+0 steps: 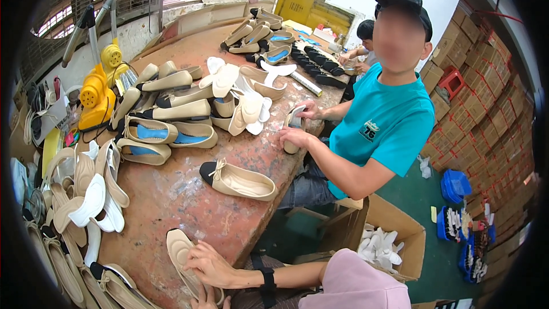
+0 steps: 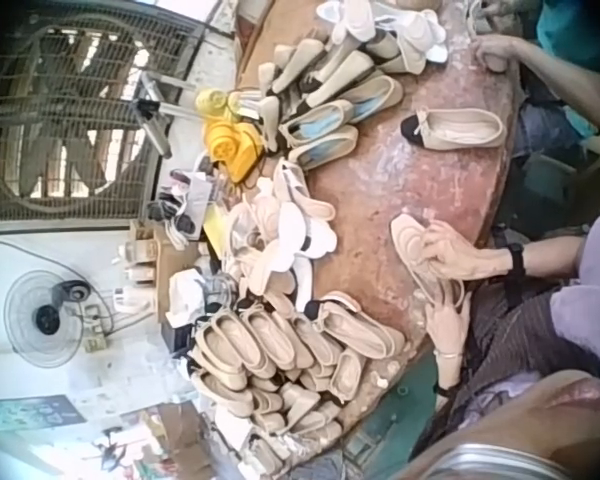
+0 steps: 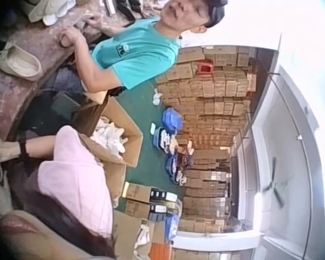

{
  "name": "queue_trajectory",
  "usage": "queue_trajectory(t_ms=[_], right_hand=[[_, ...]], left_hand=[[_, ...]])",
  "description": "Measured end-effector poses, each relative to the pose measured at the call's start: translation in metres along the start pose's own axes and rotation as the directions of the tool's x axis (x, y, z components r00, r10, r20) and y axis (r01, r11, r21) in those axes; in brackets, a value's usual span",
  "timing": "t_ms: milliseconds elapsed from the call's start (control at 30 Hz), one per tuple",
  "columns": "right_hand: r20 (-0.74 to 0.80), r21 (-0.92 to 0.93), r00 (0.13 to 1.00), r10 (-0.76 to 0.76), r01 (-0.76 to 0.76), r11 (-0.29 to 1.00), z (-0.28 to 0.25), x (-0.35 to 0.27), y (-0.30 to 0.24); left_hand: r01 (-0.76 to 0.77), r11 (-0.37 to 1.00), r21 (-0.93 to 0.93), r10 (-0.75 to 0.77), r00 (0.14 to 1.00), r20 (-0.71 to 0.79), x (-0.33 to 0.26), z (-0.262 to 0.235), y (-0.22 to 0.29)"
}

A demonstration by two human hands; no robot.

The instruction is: Inserting insoles into shoes and organizing them on a workbench.

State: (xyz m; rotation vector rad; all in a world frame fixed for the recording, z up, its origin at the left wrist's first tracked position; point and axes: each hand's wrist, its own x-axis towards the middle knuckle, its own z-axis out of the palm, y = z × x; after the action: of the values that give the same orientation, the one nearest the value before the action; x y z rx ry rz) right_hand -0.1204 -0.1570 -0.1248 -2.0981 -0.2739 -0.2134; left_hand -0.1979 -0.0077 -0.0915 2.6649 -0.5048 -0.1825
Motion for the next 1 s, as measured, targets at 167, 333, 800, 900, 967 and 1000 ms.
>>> queue_trajectory(t_ms=[167, 333, 800, 900, 967, 1000], right_hand=[[0.042, 0.084, 0.996, -0.083, 0.079, 0.993, 0.011, 0.007, -0.016], [0.377, 0.247, 0.822, -0.428, 0.356, 0.901, 0.041, 0.019, -0.038], [0.343, 0.299, 0.754, -0.56, 0.477, 0.826, 0.05, 0.014, -0.08], [0.378, 0.269, 0.761, -0.528, 0.455, 0.849, 0.049, 0.014, -0.077], [0.403, 0.277, 0.755, -0.517, 0.438, 0.855, 0.04, 0.013, -0.08], [0.396, 0.251, 0.775, -0.492, 0.424, 0.87, 0.031, 0.014, -0.081]], left_hand=[[0.001, 1.0, 0.009, -0.002, 0.995, 0.099, -0.001, 0.006, -0.01], [-0.156, 0.979, 0.128, 0.176, 0.971, -0.162, -0.011, 0.036, -0.034], [-0.244, 0.969, 0.024, 0.243, 0.942, -0.233, -0.006, 0.035, -0.032], [-0.246, 0.969, 0.001, 0.239, 0.94, -0.245, -0.006, 0.036, -0.031], [-0.231, 0.973, -0.014, 0.22, 0.944, -0.246, -0.008, 0.036, -0.03], [-0.22, 0.975, -0.022, 0.209, 0.947, -0.244, -0.008, 0.037, -0.03]])
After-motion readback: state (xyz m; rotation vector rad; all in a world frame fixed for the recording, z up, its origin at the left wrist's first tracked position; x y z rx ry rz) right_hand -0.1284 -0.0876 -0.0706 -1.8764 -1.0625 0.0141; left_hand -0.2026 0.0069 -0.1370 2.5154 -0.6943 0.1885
